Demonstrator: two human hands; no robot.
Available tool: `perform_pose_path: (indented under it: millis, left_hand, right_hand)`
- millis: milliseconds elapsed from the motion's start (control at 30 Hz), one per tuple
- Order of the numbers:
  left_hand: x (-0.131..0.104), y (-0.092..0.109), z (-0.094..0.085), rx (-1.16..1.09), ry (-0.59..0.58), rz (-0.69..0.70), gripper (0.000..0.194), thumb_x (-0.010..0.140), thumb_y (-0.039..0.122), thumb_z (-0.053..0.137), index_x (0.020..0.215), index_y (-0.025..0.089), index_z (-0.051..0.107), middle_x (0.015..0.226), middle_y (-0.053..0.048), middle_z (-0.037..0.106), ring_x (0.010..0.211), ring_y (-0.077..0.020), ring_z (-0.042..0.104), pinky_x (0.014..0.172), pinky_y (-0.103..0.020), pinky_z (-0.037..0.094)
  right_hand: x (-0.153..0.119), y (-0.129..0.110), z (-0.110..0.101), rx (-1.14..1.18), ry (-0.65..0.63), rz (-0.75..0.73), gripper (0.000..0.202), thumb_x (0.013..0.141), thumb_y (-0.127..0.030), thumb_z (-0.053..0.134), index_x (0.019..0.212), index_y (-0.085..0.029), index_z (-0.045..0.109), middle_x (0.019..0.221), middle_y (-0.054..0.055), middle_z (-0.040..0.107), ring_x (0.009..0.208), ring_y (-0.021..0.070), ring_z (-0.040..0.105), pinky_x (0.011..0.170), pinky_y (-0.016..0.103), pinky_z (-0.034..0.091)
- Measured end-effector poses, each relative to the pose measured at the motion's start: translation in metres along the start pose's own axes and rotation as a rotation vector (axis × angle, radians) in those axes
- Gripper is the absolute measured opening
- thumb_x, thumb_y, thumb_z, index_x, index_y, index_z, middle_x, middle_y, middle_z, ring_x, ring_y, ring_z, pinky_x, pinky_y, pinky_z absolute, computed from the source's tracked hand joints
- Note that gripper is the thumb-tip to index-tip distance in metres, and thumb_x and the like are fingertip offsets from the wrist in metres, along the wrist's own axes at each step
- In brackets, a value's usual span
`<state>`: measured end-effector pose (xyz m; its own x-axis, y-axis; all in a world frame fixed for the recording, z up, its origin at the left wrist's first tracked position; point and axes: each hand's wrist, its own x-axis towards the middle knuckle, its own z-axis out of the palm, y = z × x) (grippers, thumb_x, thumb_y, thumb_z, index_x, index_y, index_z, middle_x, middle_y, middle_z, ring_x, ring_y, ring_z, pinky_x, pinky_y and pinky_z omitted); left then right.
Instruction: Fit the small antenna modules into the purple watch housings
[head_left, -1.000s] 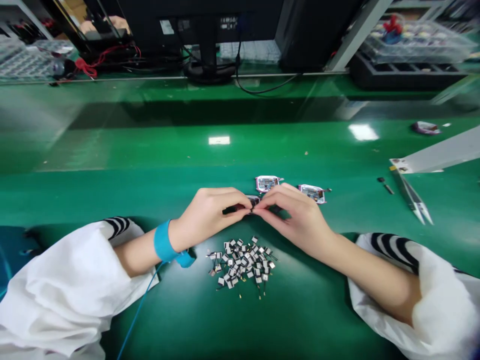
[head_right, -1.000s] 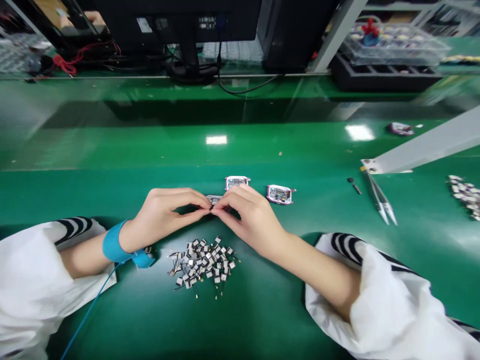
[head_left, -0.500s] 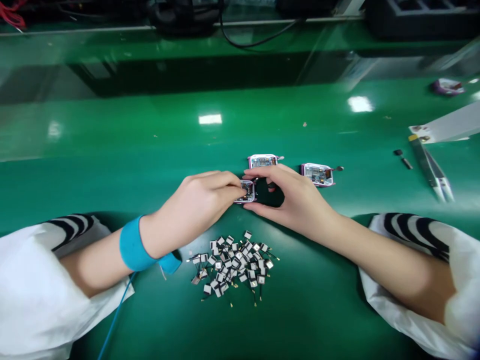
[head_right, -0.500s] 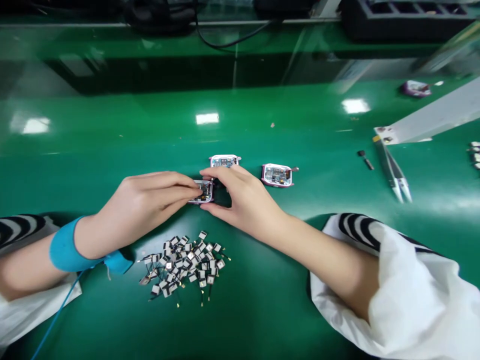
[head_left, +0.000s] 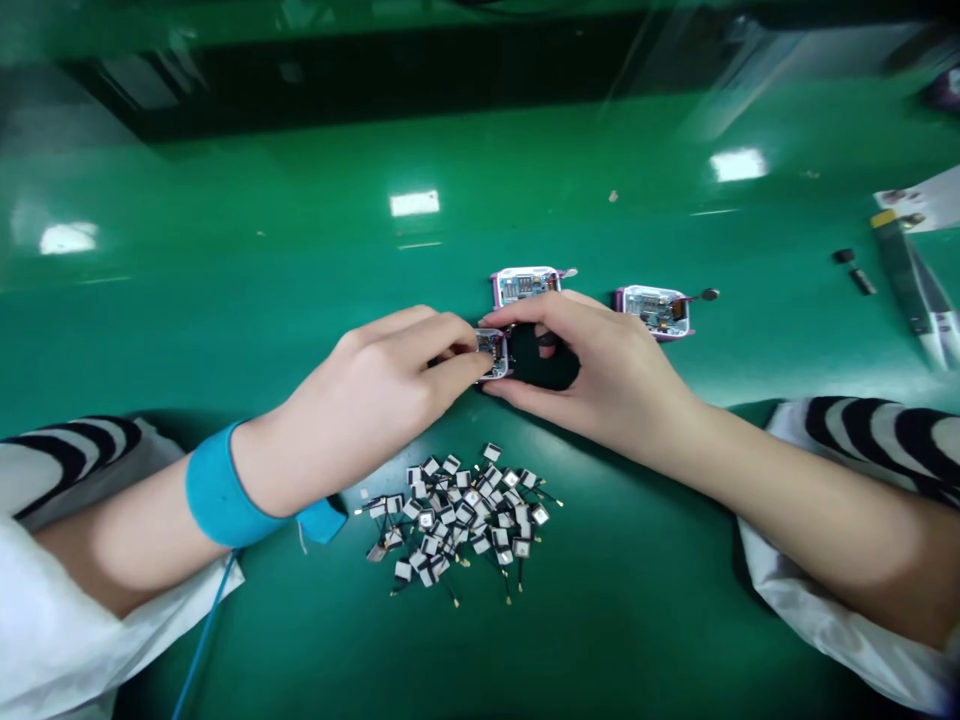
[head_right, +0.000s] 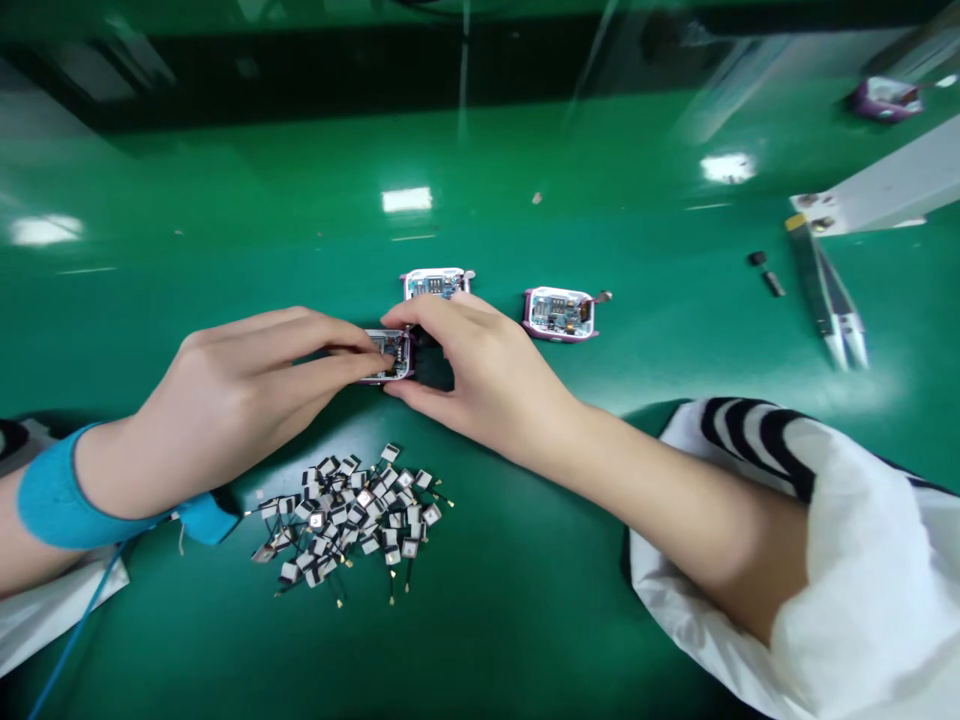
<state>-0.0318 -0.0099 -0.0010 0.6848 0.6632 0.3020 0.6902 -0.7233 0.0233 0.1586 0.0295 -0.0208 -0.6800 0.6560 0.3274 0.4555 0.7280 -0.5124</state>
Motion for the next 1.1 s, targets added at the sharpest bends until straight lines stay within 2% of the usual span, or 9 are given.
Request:
perform_pose_path:
  millis: [367, 600, 767, 900, 1100]
  left_hand:
    - [0.0007, -0.0002, 0.0015, -0.01, -0.01, 0.005, 0.022, 0.086, 0.014, 0.039, 0.091, 0.014, 0.061, 0.09, -0.004, 0.06, 0.08, -0.0151, 0.057, 0.068, -0.025, 0.049]
    - [0.0008, 0.0003, 0.0023, 0.018, -0.034, -0.028, 0.023, 0.087, 0.018, 0.038, 0.093, 0.019, 0.06, 0.091, -0.002, 0.06, 0.081, -0.0137, 0.056, 0.068, -0.024, 0.048]
    - [0.0008, 0.0007, 0.0018, 0.016, -0.021, -0.006, 0.02, 0.085, 0.015, 0.042, 0.091, 0.016, 0.061, 0.089, -0.004, 0.059, 0.078, -0.0152, 0.056, 0.065, -0.025, 0.047]
    - [0.0024, 0.0024, 0.0001, 0.026, -0.07, -0.031, 0.021, 0.084, 0.014, 0.04, 0.087, 0.017, 0.061, 0.089, -0.004, 0.059, 0.08, -0.0165, 0.056, 0.065, -0.026, 0.047]
    - [0.0042, 0.0035, 0.0003, 0.034, -0.071, -0.044, 0.022, 0.085, 0.014, 0.038, 0.087, 0.016, 0.06, 0.087, -0.004, 0.059, 0.08, -0.0167, 0.056, 0.064, -0.026, 0.048]
  right_hand:
    - [-0.0003, -0.0001, -0.0003, 0.005, -0.027, 0.018, 0.029, 0.072, -0.027, 0.061, 0.097, -0.013, 0.056, 0.096, 0.003, 0.063, 0.079, 0.0134, 0.056, 0.068, 0.026, 0.045]
    - [-0.0008, -0.0007, -0.0012, 0.0, -0.044, 0.055, 0.026, 0.073, -0.028, 0.06, 0.096, -0.018, 0.056, 0.095, 0.002, 0.063, 0.081, 0.0151, 0.057, 0.069, 0.028, 0.046]
    - [-0.0001, -0.0008, -0.0012, -0.001, -0.04, 0.042, 0.026, 0.072, -0.027, 0.06, 0.096, -0.016, 0.056, 0.095, 0.002, 0.063, 0.08, 0.0141, 0.057, 0.068, 0.027, 0.046]
    - [0.0004, -0.0004, -0.0007, 0.005, -0.037, 0.03, 0.027, 0.072, -0.026, 0.061, 0.095, -0.014, 0.056, 0.094, 0.002, 0.063, 0.081, 0.014, 0.057, 0.07, 0.027, 0.046]
    - [-0.0001, -0.0008, -0.0004, 0.007, -0.044, 0.053, 0.025, 0.072, -0.027, 0.06, 0.095, -0.018, 0.055, 0.096, 0.001, 0.063, 0.085, 0.016, 0.057, 0.071, 0.03, 0.047]
